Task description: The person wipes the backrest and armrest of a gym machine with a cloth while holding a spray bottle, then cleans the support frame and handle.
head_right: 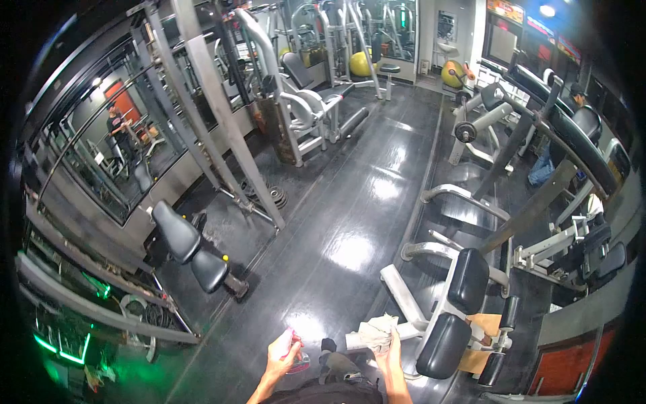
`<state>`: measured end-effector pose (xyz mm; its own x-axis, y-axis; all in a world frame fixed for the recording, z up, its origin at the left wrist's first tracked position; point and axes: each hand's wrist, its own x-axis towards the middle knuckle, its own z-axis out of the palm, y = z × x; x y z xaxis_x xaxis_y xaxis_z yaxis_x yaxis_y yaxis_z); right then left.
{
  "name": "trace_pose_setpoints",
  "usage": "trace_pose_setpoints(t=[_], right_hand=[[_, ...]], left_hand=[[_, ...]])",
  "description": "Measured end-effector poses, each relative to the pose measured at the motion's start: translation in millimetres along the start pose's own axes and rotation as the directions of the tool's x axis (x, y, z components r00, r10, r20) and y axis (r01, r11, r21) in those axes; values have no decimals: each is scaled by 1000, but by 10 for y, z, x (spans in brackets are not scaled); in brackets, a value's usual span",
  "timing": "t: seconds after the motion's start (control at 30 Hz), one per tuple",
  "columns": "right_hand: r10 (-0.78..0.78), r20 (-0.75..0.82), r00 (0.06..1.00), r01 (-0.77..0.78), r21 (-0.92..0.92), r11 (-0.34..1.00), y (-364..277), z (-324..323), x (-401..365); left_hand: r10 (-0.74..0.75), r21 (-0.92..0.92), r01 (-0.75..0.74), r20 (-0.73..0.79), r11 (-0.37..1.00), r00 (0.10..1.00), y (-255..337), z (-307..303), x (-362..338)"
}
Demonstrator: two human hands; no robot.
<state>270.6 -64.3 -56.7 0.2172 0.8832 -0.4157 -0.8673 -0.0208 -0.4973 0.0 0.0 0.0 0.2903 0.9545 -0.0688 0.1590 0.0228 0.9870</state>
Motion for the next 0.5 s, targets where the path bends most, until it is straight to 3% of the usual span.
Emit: trace_pose_setpoints(t=[0.07,0.1,0.2,0.3,0.33,0.37,0.43,0.5], right_hand=[[-20,-150,989,31,74,997,86,-19,-207],[-50,-107,993,62,115,991,52,268,663],[-100,-58,993,104,66,992,-28,306,846],[-144,-123,982,155,91,984,-113,269,1056],[-137,-188,973,161,115,980,-166,281,1125],[-171,-208,963,198,116,973,-254,278,1175],[-316,-203,927,330,36,943,-508,588,1214],[-328,-288,900,351,32,936,-589,368,1373]], left_hand=[[-36,-53,37,20,998,999,-19,-35,-119],[20,-15,-19,31,1000,999,61,-238,781],[11,39,-16,114,999,993,187,-226,1133],[36,31,-40,139,999,990,71,-214,1557],[36,-91,-26,108,996,993,87,-171,1701],[47,-102,-32,146,994,988,111,-108,1863],[-31,-33,36,142,999,989,169,18,2192],[15,-39,-7,208,999,978,205,177,2495]])
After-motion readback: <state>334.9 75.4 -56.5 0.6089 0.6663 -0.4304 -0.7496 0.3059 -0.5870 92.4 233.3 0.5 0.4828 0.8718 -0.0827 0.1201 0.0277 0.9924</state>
